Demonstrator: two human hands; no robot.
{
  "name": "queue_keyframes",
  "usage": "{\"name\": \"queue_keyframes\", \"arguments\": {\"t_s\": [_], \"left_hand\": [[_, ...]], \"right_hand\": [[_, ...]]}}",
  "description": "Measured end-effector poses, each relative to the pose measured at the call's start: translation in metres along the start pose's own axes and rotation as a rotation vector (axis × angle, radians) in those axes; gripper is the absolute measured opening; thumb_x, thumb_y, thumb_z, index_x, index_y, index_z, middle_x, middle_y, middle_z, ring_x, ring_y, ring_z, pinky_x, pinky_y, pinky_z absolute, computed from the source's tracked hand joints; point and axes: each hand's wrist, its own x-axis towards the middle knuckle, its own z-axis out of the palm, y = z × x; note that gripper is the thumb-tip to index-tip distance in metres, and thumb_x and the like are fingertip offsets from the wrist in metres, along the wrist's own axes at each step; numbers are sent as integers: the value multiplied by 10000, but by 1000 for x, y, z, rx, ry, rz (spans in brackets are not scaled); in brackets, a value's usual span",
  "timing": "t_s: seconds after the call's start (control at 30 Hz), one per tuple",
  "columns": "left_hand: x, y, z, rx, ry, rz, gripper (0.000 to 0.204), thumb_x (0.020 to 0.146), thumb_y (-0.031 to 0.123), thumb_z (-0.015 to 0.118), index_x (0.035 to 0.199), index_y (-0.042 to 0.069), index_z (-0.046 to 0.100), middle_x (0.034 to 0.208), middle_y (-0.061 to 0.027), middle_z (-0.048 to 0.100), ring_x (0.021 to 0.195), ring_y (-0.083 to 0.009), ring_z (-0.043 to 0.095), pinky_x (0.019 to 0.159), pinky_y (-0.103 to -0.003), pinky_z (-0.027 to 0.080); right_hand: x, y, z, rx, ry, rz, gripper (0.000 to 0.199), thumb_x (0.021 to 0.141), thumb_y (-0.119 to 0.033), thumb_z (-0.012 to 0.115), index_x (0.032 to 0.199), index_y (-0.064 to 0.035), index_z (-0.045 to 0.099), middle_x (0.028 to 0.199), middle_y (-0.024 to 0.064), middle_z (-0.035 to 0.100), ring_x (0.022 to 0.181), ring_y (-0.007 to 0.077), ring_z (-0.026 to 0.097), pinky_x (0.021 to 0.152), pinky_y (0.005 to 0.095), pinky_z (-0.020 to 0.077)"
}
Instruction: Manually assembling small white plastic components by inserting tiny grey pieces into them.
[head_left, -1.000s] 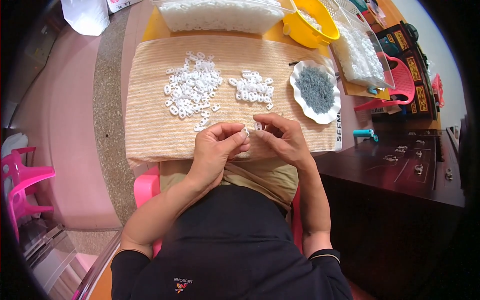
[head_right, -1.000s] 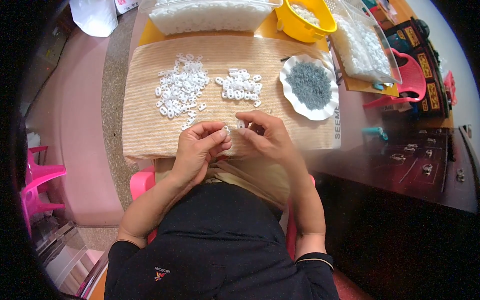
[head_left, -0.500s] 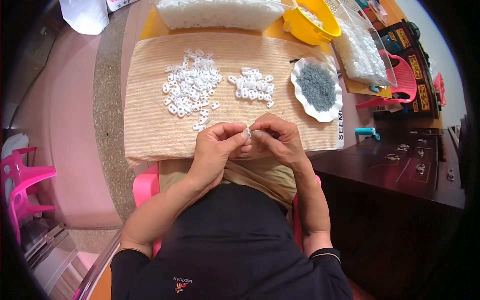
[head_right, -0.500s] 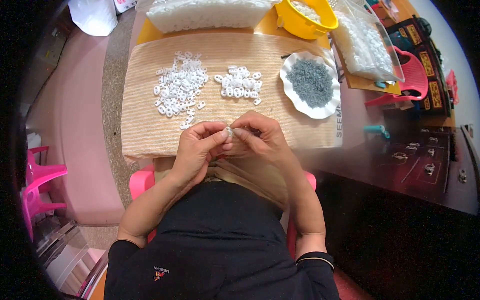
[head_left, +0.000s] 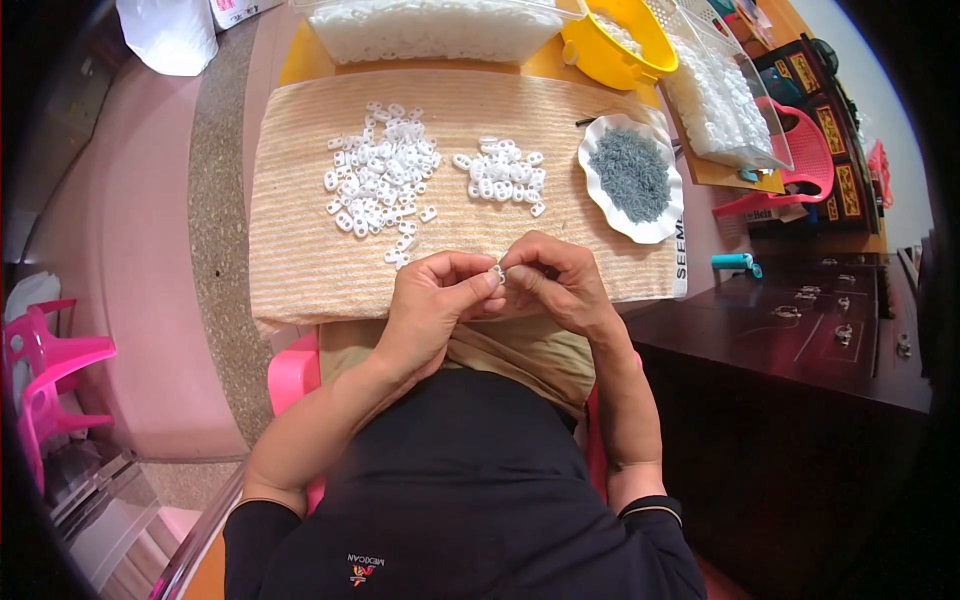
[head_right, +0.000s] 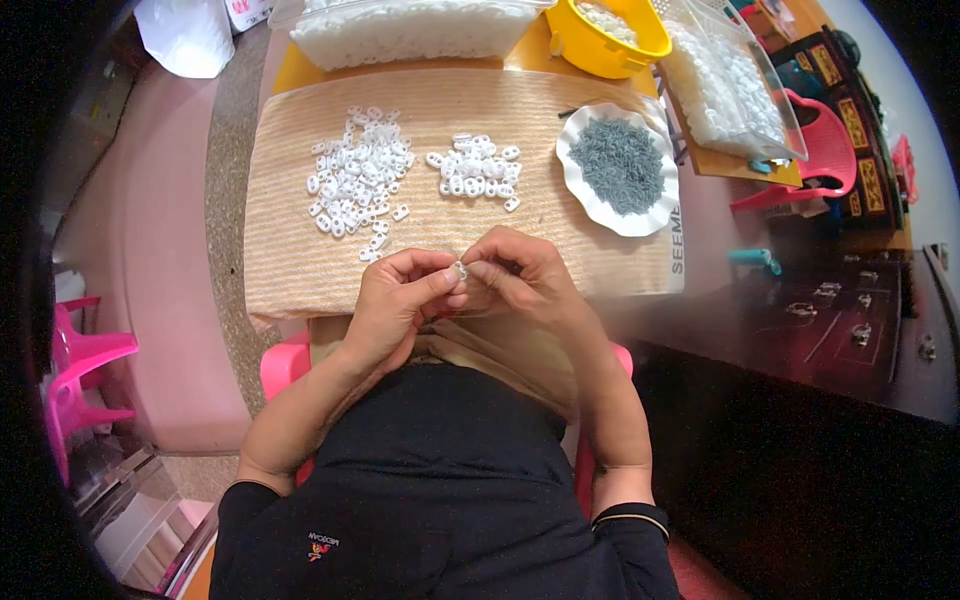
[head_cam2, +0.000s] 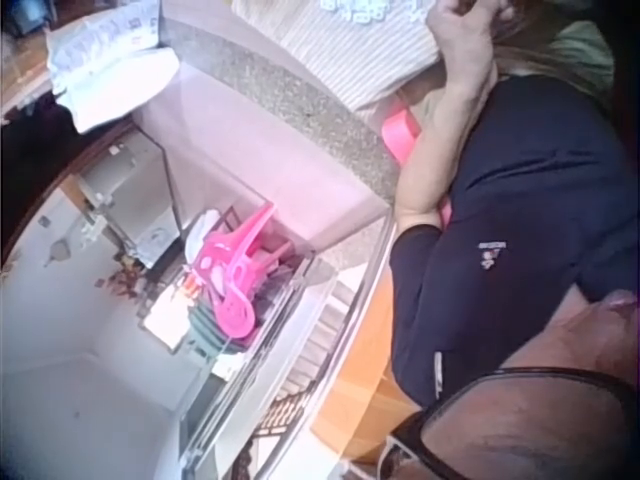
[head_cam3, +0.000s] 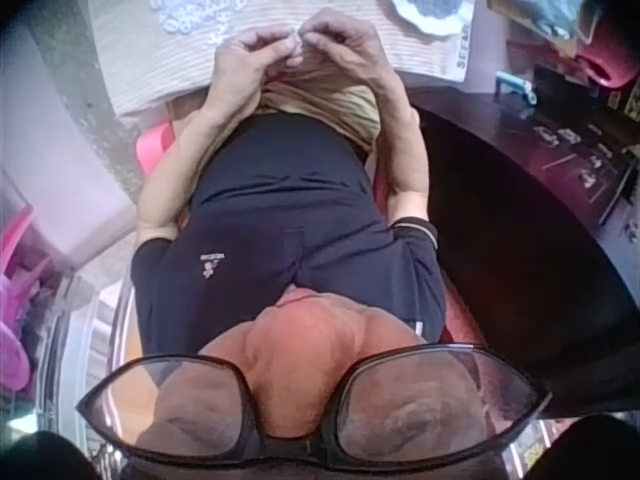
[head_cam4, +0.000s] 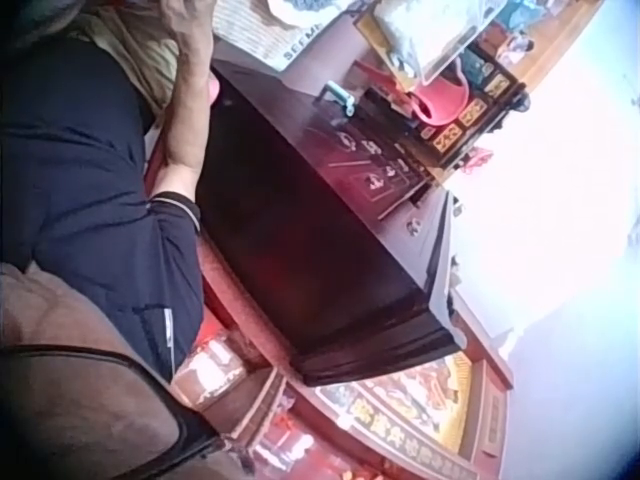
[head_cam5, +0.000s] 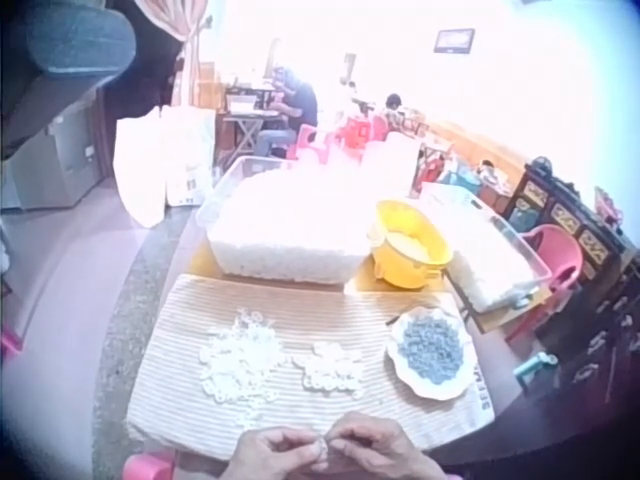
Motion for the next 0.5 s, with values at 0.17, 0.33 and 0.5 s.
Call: {"name": "queue_keyframes", "arguments": {"t_s": [0.17, 0.33, 0.5], "left_hand": [[1, -1, 0, -16, -6, -14, 147, 870, 29, 655, 1000, -35, 634, 868, -83, 669, 737, -127, 656, 693, -241, 570], [1, -1, -1, -47, -5, -19, 157, 871, 31, 653, 1013, -33, 628, 860, -90, 671, 731, -132, 659, 686, -242, 567], [2, -2, -3, -52, -5, -17, 162, 872, 33, 653, 1017, -32, 625, 862, -94, 674, 728, -134, 661, 684, -241, 566]], "right_hand": [[-1, 4, -3, -29, -11, -87, 85, 906, 11, 578, 976, 34, 622, 851, 43, 586, 684, 79, 593, 595, 218, 515], [-5, 8, -5, 14, 87, -36, 121, 873, -33, 644, 983, 17, 654, 871, 16, 623, 752, 63, 582, 676, 214, 471], [-6, 7, -4, 103, 104, 1, 163, 874, -26, 645, 1030, 19, 641, 881, 10, 621, 727, 59, 592, 662, 207, 493]]}}
